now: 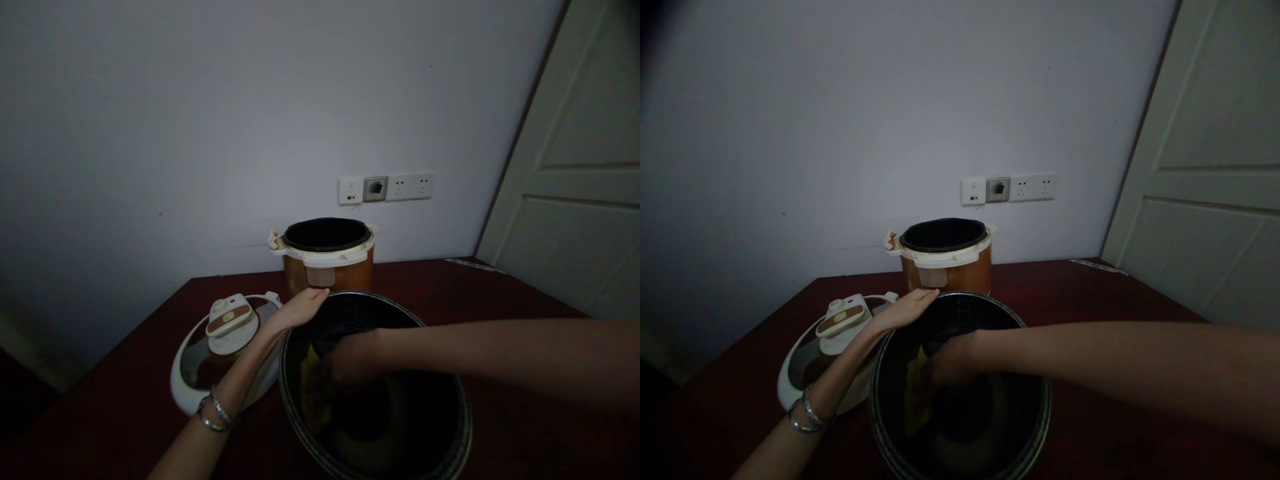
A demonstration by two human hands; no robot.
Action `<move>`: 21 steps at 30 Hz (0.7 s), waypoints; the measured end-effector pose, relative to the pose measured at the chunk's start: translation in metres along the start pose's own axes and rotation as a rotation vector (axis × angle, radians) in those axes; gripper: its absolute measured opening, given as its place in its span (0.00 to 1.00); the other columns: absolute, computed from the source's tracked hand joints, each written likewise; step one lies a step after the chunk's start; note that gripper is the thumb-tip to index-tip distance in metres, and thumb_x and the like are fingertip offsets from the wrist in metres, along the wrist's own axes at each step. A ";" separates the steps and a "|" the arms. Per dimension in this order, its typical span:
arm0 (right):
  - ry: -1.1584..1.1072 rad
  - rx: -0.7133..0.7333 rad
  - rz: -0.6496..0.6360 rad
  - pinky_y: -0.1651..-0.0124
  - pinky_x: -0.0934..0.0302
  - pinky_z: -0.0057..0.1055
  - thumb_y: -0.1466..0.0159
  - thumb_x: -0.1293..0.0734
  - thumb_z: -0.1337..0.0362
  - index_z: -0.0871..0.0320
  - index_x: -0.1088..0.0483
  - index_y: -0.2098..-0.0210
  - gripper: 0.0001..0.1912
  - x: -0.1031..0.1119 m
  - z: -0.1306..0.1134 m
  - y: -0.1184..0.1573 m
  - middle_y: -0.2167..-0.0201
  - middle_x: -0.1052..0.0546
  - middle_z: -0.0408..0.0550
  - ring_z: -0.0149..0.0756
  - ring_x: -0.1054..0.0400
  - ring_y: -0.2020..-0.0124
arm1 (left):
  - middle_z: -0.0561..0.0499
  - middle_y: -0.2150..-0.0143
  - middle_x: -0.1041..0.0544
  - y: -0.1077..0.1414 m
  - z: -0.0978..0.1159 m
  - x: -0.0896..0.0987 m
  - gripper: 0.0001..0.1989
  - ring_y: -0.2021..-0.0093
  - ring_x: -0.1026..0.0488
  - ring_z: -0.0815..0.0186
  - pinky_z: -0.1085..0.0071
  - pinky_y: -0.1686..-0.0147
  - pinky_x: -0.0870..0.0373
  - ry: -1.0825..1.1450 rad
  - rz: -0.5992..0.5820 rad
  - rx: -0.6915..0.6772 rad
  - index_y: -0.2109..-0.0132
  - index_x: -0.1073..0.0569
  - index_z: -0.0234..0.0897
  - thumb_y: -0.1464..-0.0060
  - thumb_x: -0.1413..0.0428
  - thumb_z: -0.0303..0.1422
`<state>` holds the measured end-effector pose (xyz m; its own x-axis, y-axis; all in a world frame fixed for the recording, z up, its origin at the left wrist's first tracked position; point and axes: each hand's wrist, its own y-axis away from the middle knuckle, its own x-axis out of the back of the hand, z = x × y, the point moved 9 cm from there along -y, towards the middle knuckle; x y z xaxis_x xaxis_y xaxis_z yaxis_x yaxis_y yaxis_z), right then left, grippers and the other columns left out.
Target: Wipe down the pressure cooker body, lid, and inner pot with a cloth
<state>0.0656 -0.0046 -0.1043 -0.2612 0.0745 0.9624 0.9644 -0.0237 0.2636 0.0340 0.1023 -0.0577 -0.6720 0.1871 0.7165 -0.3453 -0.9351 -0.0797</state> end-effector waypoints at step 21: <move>-0.097 -0.369 -0.347 0.73 0.41 0.29 0.55 0.28 0.71 0.59 0.30 0.84 0.07 -0.028 0.044 0.050 0.86 0.30 0.40 0.33 0.35 0.81 | 0.49 0.69 0.27 -0.001 0.000 0.003 0.19 0.66 0.33 0.63 0.68 0.62 0.36 -0.068 0.010 -0.007 0.72 0.32 0.35 0.43 0.59 0.42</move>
<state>0.1231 0.0358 -0.1208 -0.5414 0.2322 0.8080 0.7376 -0.3301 0.5891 0.0327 0.1039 -0.0558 -0.6295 0.1564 0.7611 -0.3434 -0.9347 -0.0920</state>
